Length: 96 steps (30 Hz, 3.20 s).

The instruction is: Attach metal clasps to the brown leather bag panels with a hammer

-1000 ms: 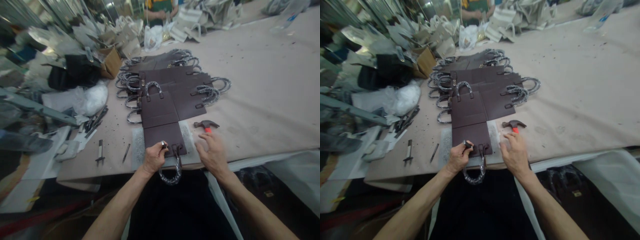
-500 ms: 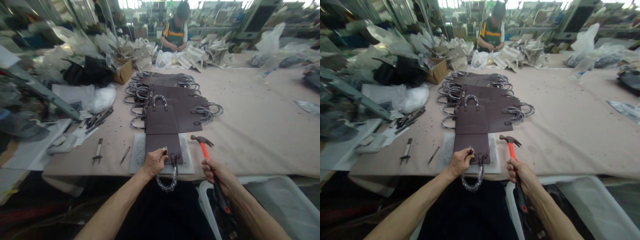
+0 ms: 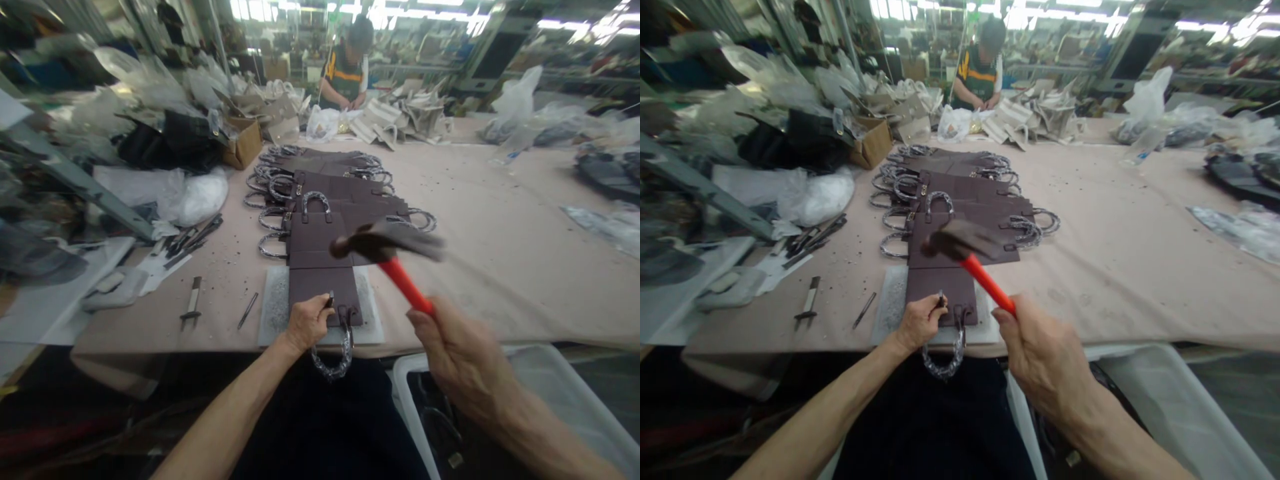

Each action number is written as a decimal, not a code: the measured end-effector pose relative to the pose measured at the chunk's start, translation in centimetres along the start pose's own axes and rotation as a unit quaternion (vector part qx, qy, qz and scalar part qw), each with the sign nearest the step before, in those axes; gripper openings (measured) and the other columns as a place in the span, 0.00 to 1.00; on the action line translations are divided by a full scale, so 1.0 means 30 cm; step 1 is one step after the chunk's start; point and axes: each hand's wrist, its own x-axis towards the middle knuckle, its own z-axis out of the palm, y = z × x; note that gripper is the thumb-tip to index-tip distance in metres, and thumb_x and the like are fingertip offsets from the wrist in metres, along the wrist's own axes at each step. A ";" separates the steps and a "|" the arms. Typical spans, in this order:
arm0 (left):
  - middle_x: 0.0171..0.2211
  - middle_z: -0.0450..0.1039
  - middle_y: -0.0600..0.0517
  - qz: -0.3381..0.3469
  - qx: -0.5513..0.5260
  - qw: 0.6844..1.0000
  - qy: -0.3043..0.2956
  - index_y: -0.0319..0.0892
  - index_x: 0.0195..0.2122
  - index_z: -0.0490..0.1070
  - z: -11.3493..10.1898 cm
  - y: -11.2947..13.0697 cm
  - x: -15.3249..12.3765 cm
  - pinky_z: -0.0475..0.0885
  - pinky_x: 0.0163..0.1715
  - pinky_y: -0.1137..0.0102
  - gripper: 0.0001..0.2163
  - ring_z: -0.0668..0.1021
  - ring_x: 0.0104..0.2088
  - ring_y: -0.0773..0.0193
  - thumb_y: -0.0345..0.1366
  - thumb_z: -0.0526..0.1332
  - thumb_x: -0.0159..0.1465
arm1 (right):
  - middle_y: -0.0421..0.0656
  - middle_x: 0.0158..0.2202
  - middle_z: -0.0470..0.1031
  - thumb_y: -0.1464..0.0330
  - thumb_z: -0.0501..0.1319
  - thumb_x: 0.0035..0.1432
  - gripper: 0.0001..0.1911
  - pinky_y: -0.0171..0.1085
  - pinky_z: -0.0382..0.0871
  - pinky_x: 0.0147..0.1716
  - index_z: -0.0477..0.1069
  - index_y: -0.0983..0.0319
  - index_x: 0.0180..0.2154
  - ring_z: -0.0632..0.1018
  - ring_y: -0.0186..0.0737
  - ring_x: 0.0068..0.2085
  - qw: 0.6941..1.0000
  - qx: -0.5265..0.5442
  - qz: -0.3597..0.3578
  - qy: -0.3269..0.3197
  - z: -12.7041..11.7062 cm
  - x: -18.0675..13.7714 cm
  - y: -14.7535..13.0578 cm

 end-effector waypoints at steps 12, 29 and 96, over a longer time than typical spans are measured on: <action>0.34 0.81 0.49 -0.012 0.008 1.000 -0.023 0.43 0.39 0.75 0.001 -0.003 -0.004 0.78 0.38 0.69 0.06 0.84 0.35 0.59 0.28 0.61 0.65 | 0.39 0.18 0.64 0.54 0.44 0.71 0.21 0.39 0.47 0.22 0.60 0.56 0.29 0.61 0.37 0.17 0.999 0.029 0.029 -0.033 0.039 -0.038 0.003; 0.40 0.81 0.49 -0.035 -0.023 0.998 -0.046 0.44 0.46 0.74 -0.043 0.036 0.009 0.79 0.45 0.67 0.07 0.84 0.41 0.59 0.36 0.61 0.69 | 0.59 0.51 0.72 0.63 0.56 0.66 0.17 0.50 0.69 0.47 0.70 0.67 0.51 0.74 0.55 0.49 0.993 -0.018 0.114 -0.025 0.404 -0.019 0.310; 0.32 0.81 0.49 -0.285 -0.260 0.921 0.054 0.40 0.35 0.73 -0.071 0.043 0.034 0.82 0.34 0.70 0.11 0.85 0.34 0.62 0.44 0.64 0.65 | 0.52 0.55 0.69 0.67 0.61 0.63 0.20 0.53 0.62 0.58 0.72 0.62 0.56 0.68 0.54 0.56 0.992 0.117 -0.047 -0.031 0.569 0.029 0.079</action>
